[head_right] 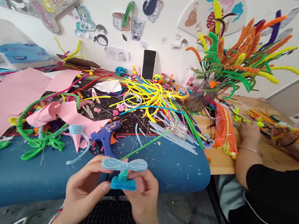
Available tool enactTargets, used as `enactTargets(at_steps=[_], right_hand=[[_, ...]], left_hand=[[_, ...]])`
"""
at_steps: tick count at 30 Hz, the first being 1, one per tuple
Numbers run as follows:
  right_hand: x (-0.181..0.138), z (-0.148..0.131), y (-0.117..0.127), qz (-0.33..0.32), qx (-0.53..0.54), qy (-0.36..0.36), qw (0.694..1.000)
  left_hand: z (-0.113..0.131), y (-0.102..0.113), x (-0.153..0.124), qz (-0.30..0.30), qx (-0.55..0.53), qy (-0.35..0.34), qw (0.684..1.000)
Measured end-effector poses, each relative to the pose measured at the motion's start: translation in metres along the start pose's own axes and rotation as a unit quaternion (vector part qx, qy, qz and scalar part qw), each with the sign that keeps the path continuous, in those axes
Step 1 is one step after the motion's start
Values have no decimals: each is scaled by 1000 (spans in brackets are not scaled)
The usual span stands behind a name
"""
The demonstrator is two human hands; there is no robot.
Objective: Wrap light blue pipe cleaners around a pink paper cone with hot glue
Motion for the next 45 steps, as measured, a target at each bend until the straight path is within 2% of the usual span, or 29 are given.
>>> enactTargets(at_steps=[2,7,14,22,29,37,45], right_hand=[[1,4,-2,0,56,-43,998],[5,3,-11,-18,102,-109,989],[7,6,-15,-37,125,-142,981],[4,8,-11,-37,87,-140,986],[2,12,-3,-38,46,-118,991],[3,13,-2,-63,4,-82,995],[-2,15,4,-72,-62,-57,994]], left_hand=[[6,-3,2,-17,32,-32,999],[22,-9,11,-37,132,-99,986],[31,-11,14,-18,215,-154,964],[34,-8,13,-28,285,-168,943],[27,-3,8,-53,281,-187,940],[28,3,6,13,283,-194,939],[29,-2,6,-27,301,-188,935]])
Point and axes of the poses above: each hand's wrist, its own x-axis towards the middle knuckle, its own y-axis out of the back of the hand, z = x × y, the point moved 3 cm from there along x, towards the middle knuckle, and after that the axes turned 12 degrees about -z, right-handed, at the moved point
